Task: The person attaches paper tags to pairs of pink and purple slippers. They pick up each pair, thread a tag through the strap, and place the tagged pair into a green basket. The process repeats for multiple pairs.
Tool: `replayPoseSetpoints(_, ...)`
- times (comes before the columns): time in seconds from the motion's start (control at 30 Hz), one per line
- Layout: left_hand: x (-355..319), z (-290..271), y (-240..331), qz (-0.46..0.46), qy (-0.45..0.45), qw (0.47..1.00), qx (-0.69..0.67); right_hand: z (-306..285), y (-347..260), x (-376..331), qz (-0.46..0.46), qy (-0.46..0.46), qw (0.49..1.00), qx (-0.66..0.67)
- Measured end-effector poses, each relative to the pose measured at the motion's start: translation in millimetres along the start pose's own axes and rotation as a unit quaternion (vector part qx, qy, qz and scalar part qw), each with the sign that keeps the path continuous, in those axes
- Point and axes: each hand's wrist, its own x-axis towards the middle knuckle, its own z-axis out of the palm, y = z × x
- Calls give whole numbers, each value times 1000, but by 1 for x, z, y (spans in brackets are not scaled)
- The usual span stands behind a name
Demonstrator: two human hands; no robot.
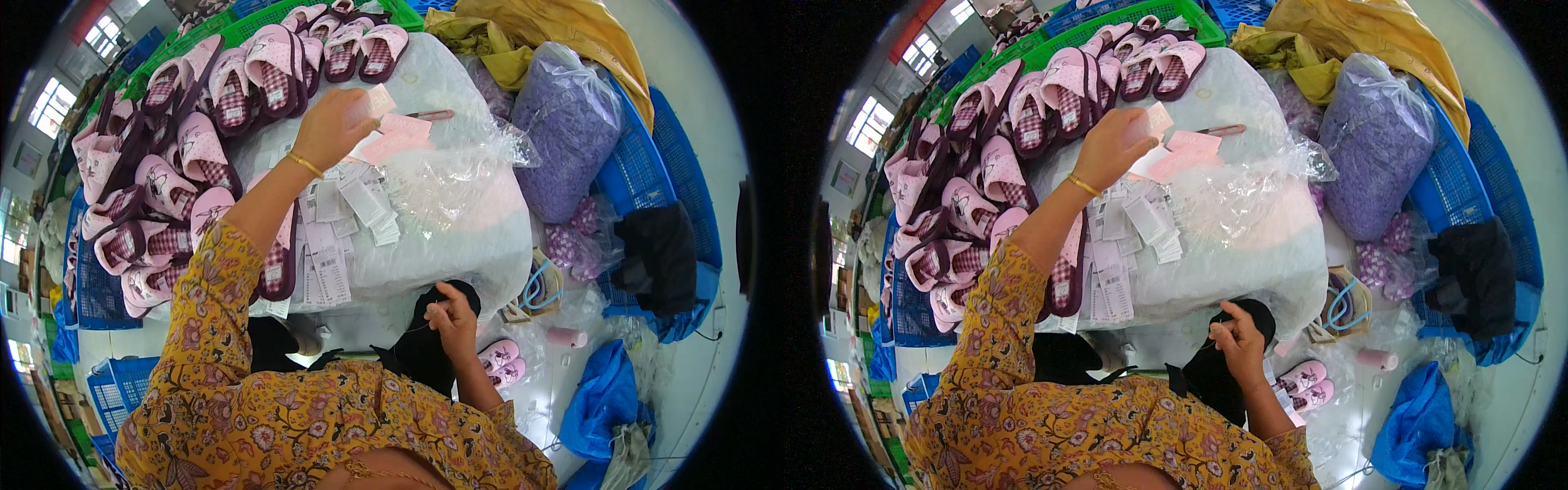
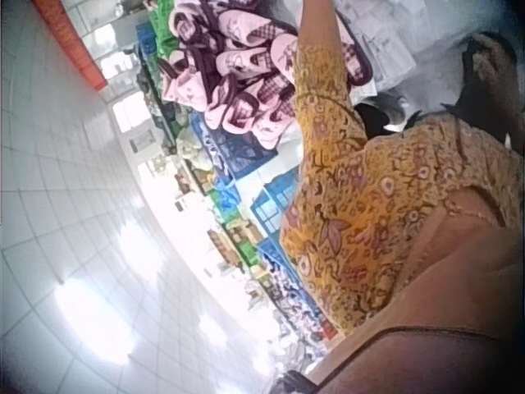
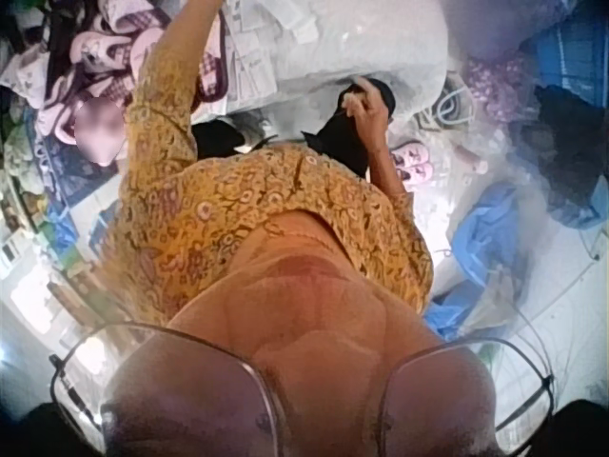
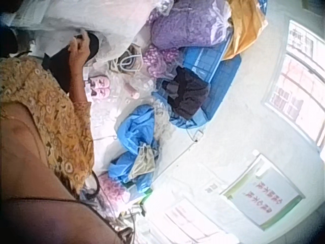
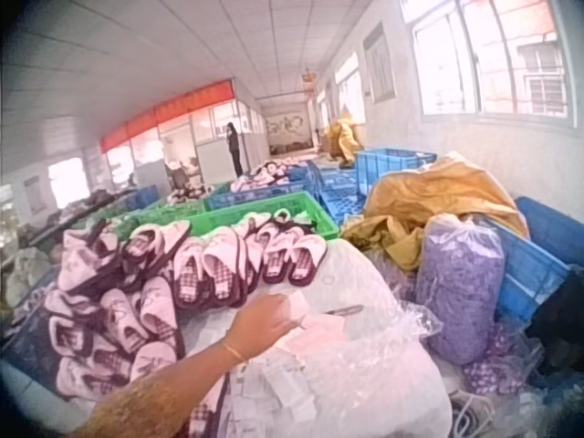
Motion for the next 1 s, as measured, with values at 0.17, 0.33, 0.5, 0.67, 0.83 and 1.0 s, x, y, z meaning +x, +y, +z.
replayPoseSetpoints(0.17,-49,-43,52,76,-36,995,-56,14,-69,1,-63,57,995,44)
replayPoseSetpoints(0.33,-92,-74,92,197,-90,975,-45,38,-138,40,-80,65,995,10)
replayPoseSetpoints(0.5,-113,-81,102,229,-108,965,-68,56,-133,39,-38,-31,999,-1)
replayPoseSetpoints(0.67,-141,-86,106,-45,-22,975,-218,67,-110,24,-4,2,986,168)
replayPoseSetpoints(0.83,-181,-54,120,-288,-28,760,-582,80,-91,11,-7,-3,977,211)
replayPoseSetpoints(1.0,-192,-51,118,-306,-17,782,-543,78,-90,0,-19,36,997,68)
